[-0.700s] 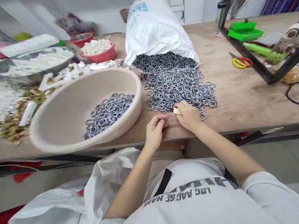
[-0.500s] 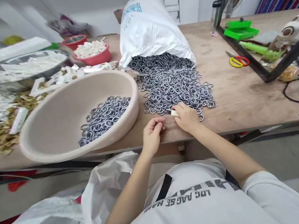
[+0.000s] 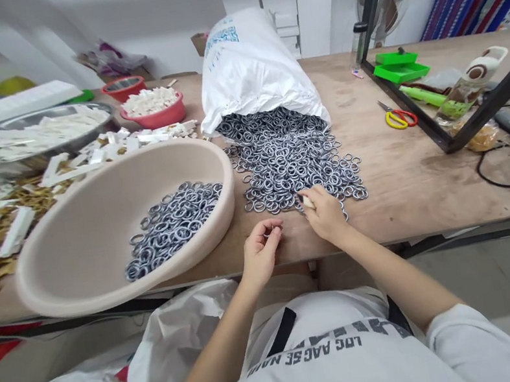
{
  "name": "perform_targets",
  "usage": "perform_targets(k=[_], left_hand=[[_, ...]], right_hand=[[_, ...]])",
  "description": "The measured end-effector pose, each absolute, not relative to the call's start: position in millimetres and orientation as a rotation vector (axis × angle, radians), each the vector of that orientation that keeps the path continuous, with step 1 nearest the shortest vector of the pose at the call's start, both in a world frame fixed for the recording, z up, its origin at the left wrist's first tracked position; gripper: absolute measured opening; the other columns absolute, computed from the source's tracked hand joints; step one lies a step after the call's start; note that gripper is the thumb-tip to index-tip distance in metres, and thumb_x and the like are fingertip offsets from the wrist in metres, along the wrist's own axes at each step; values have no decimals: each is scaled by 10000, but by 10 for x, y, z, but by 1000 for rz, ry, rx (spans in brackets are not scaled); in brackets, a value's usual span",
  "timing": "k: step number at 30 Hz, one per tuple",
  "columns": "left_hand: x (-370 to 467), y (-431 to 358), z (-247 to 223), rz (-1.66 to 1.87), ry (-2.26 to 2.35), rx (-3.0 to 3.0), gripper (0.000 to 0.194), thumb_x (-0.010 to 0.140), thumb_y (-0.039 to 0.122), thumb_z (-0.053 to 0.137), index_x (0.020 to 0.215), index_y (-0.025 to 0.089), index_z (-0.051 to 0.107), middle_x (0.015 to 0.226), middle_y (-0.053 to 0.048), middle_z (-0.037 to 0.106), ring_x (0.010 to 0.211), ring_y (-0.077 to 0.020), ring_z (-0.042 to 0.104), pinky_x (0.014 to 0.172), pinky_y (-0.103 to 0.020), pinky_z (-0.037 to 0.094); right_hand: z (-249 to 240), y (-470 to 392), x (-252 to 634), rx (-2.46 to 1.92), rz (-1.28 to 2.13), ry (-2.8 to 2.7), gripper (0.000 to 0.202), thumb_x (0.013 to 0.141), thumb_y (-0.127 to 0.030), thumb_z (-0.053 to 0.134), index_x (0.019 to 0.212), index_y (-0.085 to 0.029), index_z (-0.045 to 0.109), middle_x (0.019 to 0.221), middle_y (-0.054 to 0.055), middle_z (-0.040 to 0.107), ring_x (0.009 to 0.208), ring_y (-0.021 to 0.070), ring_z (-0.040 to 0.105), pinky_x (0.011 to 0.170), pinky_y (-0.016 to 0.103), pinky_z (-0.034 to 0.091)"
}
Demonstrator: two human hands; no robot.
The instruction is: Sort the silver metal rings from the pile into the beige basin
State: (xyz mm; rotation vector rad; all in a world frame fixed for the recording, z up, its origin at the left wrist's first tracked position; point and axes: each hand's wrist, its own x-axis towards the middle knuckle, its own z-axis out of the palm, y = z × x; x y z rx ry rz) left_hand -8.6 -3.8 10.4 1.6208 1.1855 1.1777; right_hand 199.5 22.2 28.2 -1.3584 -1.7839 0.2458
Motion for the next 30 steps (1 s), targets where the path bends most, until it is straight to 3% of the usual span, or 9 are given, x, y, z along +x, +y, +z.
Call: perform_targets(k=[3,7,11,14,17,21,26,30], left_hand=[[-141,151,290,1241,1180,1934,225,981,243,472,1068,211,677,1057,-71,684,1025,-202,622,937,-351,469],[-106,652,443,1270,1199,2215,309,992,176,385,1157,207,644,1125,-95,670,1103,-225,604,989,-393,477],[-3,1049,346,1213,1426,2358,381,985,183,358,1302,155,567,1239,-152,622,1195,-280,543,1071,-473,427],[5,1143,207,1179,1578,2379,481,970,289,451,1416,110,455,1365,-194,532,1292,-323,476,1146,-504,356],[-30,1167,101,1123,1659,2349,562,958,361,487,1454,112,399,1424,-198,483,1356,-341,428,1179,-510,314],[-36,1198,54,975,1692,2298,549,963,441,468,1428,151,447,1422,-184,507,1321,-352,465,1132,-526,356],[-26,1173,81,962,1571,2368,504,962,448,477,1378,168,515,1393,-161,552,1289,-322,486,1117,-497,359],[-64,1160,79,1053,1464,2389,429,957,407,505,1304,163,571,1299,-150,617,1227,-295,523,1092,-475,377]], right_hand=[[456,551,2383,-1470,94,-1654,387,1038,-427,367,1133,-230,687,1047,84,688,998,240,628,890,355,460],[575,1316,2917,-1937,3,-1576,497,1048,-447,244,1259,-212,628,1248,149,641,1132,310,590,940,421,428],[501,2005,3111,-2003,172,-1700,320,993,-337,456,1114,-158,691,1223,192,663,1120,334,609,960,441,441],[438,2295,3097,-1978,293,-1771,274,989,-333,522,1140,-167,678,1225,160,675,1132,298,616,977,439,476],[403,2417,3050,-1950,387,-1802,339,974,-367,593,1254,-178,615,1281,114,633,1104,241,637,934,447,549],[353,2391,2925,-1884,476,-1843,381,959,-375,622,1280,-173,595,1286,98,619,1091,232,644,911,450,569],[272,2188,2581,-1742,506,-1897,359,1019,-398,477,1196,-152,670,1233,114,701,1127,264,643,997,423,497],[262,1986,2303,-1650,484,-1921,390,1011,-369,468,1285,-159,650,1351,130,668,1246,250,608,1080,388,427]])
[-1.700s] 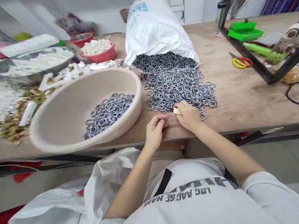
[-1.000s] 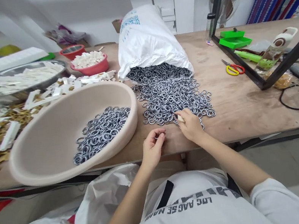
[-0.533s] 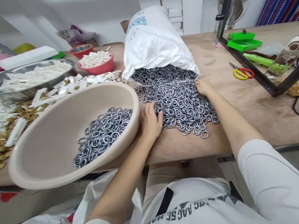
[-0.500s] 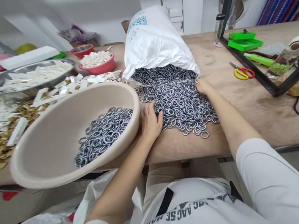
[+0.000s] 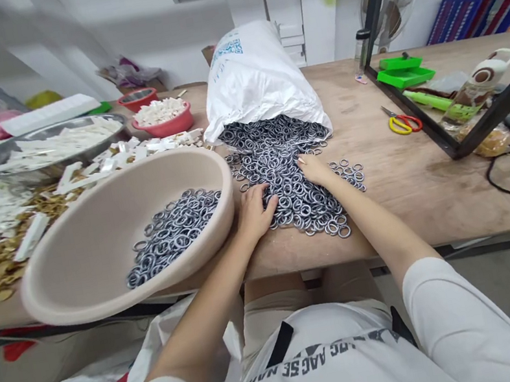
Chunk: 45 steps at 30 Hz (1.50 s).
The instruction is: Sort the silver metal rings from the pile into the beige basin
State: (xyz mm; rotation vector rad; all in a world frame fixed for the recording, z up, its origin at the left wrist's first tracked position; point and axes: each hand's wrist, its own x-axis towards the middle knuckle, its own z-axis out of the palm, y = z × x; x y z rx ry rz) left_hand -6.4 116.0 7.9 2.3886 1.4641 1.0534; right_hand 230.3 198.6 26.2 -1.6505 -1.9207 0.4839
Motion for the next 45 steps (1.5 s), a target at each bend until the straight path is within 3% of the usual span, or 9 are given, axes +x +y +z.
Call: perform_targets(k=[5,10,15,20,24,27,34,39,45], left_hand=[[-97,1145,106,1189,1456,2366,355,957,348,514,1247,162,602,1236,-135,652,1180,-281,555,1070,-451,394],[-27,1025,197,1280,1330,2368,316,965,309,502,1224,169,615,1224,-122,661,1177,-259,553,1067,-431,391],[53,937,253,1273,1172,2404,259,980,277,474,1137,183,657,1152,-99,701,1125,-230,588,1033,-408,422],[-41,711,351,1323,1139,2273,309,1013,259,400,1174,190,655,1157,-96,710,1126,-215,618,1018,-396,455],[-147,294,394,1219,1152,2153,324,1026,265,383,1222,211,635,1023,-70,711,991,-192,647,930,-352,486],[-136,79,330,1022,1302,2217,275,1008,324,439,1133,230,666,1006,-77,675,985,-221,622,895,-367,477],[-7,183,140,547,1378,2572,195,938,389,578,957,216,664,954,-96,610,919,-262,567,782,-372,442],[-11,66,221,835,1187,2289,179,975,336,516,905,205,615,929,-70,617,905,-222,560,812,-354,437],[20,-189,301,1039,1064,1508,311,925,501,573,873,195,596,773,-10,565,717,-149,493,682,-279,400]], right_hand=[[345,1639,2600,-1626,397,-1917,454,1013,-344,411,1418,-208,565,1491,76,567,1384,200,506,1157,363,365],[270,1335,3269,-1872,257,-1719,467,986,-335,413,1388,-174,589,1415,176,608,1338,319,531,1135,533,350],[79,1353,3165,-1868,314,-1769,467,995,-335,395,1386,-174,592,1399,145,632,1289,268,578,1086,444,434],[358,1133,2908,-1749,204,-1786,483,1002,-360,408,1434,-189,539,1545,132,481,1443,306,400,1165,508,319],[628,518,2583,-1503,145,-1798,386,1027,-422,388,1256,-254,649,1156,94,723,1072,280,658,923,413,487],[596,101,2233,-1450,250,-2057,245,955,-444,559,995,-265,721,971,77,728,851,255,670,738,364,483],[361,-133,2056,-1527,535,-1834,290,882,-523,654,1004,-264,697,913,37,728,810,236,659,685,343,479],[295,-246,1976,-1331,755,-1752,300,924,-435,635,1177,-284,693,1124,50,722,1022,244,658,883,387,490],[369,-263,1855,-1116,844,-1679,188,936,-424,634,920,-259,722,808,10,639,765,183,585,714,328,452]])
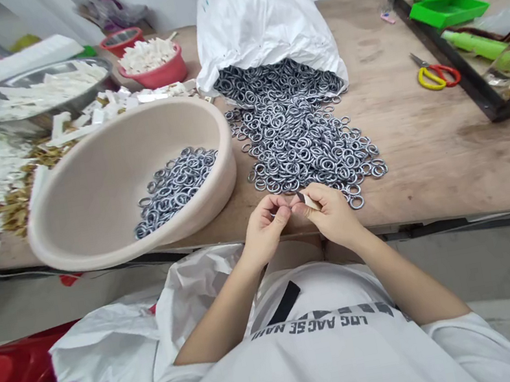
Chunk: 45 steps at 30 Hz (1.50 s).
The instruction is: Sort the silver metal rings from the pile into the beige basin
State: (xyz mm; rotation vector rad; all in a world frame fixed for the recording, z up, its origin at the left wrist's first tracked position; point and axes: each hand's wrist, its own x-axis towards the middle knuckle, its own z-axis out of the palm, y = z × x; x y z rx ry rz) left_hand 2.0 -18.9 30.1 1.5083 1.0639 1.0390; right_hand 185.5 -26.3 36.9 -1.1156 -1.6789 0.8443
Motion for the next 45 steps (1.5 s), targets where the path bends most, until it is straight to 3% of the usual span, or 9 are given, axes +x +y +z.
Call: perform_targets(k=[3,6,12,16,19,22,25,33,45], left_hand=[[21,-236,317,892,924,1266,446,919,610,516,819,182,587,690,10,490,617,-117,418,590,-260,343],[54,-273,358,863,796,1115,433,901,596,564,798,176,572,701,15,479,597,-97,406,559,-245,324],[217,-385,439,940,740,890,433,881,563,620,733,169,517,673,21,458,567,-77,371,528,-233,294],[266,-424,417,1029,775,860,430,862,576,641,763,168,546,629,39,410,551,-74,358,517,-226,296],[265,-426,394,1025,758,852,411,840,565,675,822,163,594,627,38,431,540,-68,358,494,-216,288],[261,-424,409,1030,777,791,414,845,535,682,739,156,553,631,33,451,521,-54,353,476,-203,266],[271,-426,463,1065,806,713,443,859,518,669,678,152,498,635,33,459,509,-42,359,480,-192,279],[348,-455,568,1105,848,577,426,817,533,711,733,144,558,604,50,446,483,-33,341,455,-170,279],[365,-515,472,1151,868,556,441,839,555,682,736,146,554,622,42,440,511,-46,347,477,-179,297]], right_hand=[[461,-263,1860,-980,897,-1809,177,949,-402,618,887,-258,699,836,20,639,808,187,591,757,339,465],[465,-288,1823,-900,1060,-1746,156,951,-396,616,896,-261,672,862,16,641,821,182,607,782,343,493],[373,-354,1731,-963,1211,-1382,237,951,-479,591,1105,-308,648,801,-9,602,666,154,579,643,309,503],[428,-355,1740,-1006,969,-1582,232,845,-453,742,1015,-299,711,904,19,635,851,199,612,785,359,502],[439,-316,1738,-1004,1064,-1567,187,885,-452,696,942,-275,715,798,-3,607,745,173,593,716,331,482],[412,-301,1744,-1043,1155,-1485,265,935,-503,608,963,-250,683,749,-14,611,678,157,574,654,300,456],[412,-374,1770,-1127,1009,-1574,297,966,-512,551,1001,-228,629,821,-1,631,719,153,568,666,286,426],[501,-581,1766,-1260,408,-2033,342,1013,-465,473,849,-203,620,774,20,608,724,153,563,647,279,352],[490,-581,1742,-1299,262,-2141,385,1011,-481,473,808,-196,634,737,21,616,701,145,560,636,280,317]])
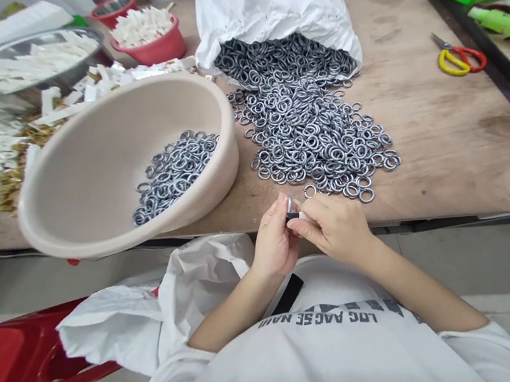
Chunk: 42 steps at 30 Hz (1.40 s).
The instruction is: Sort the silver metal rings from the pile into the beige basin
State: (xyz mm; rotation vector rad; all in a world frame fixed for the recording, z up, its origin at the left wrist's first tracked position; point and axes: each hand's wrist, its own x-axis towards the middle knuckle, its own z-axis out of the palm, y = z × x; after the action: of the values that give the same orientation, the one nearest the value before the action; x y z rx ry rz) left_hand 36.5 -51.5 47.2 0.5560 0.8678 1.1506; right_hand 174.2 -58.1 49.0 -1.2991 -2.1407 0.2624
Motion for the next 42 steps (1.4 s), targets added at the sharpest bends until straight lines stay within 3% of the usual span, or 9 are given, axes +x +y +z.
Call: perform_targets(k=[5,12,17,19,23,26,32,37,42], left_hand=[[344,-547,443,1152,844,546,423,859,529,669,727,153,527,626,46,415,522,-52,337,478,-178,298],[263,-530,428,1102,853,572,426,836,516,699,709,161,500,601,60,383,502,-51,301,471,-183,286],[204,-640,374,1018,749,703,448,890,492,643,646,161,467,589,43,407,507,-56,338,507,-200,343],[131,-647,370,1022,722,744,454,903,485,629,628,154,483,604,31,444,510,-56,380,527,-207,388],[-83,-512,383,1150,812,721,313,864,452,695,856,139,682,697,5,587,559,-68,535,599,-214,509],[-202,-395,383,1204,871,730,402,839,419,731,1143,158,699,700,9,630,571,-71,573,630,-212,556],[-162,-333,386,1125,857,684,313,828,398,717,1028,161,669,896,-35,692,673,-115,674,600,-239,596],[62,-387,377,1004,830,720,357,793,442,760,997,182,626,751,27,584,553,-67,541,425,-153,423],[203,-454,303,1027,881,908,383,828,531,706,818,166,590,593,58,474,451,-25,336,415,-158,238]], right_hand=[[493,-579,1744,-1287,321,-2158,427,1004,-491,477,718,-196,591,674,13,583,648,141,523,621,283,295],[466,-633,1648,-1330,716,-2010,411,1013,-486,455,751,-219,625,689,4,640,642,145,549,616,269,320],[440,-493,1796,-1584,530,-1780,448,1016,-539,408,735,-223,555,628,-16,555,604,150,506,596,277,308],[448,-427,1867,-1653,414,-1785,421,1019,-539,405,815,-221,593,698,-2,596,655,161,538,611,282,313],[412,-380,1844,-1752,189,-2143,291,967,-488,552,1073,-244,670,982,51,680,789,200,608,592,298,268],[358,-366,1774,-1830,72,-2284,192,972,-356,550,1007,-240,698,965,64,662,785,205,609,564,320,219],[421,-325,1800,-1545,435,-2073,169,982,-283,507,1030,-206,649,1010,81,629,885,217,592,690,318,383],[522,-390,1794,-1347,979,-1728,246,1005,-408,473,904,-208,576,772,-4,572,712,156,509,666,291,401],[493,-489,1721,-1248,1117,-1426,221,958,-423,576,950,-205,612,820,-2,621,751,148,561,711,287,463]])
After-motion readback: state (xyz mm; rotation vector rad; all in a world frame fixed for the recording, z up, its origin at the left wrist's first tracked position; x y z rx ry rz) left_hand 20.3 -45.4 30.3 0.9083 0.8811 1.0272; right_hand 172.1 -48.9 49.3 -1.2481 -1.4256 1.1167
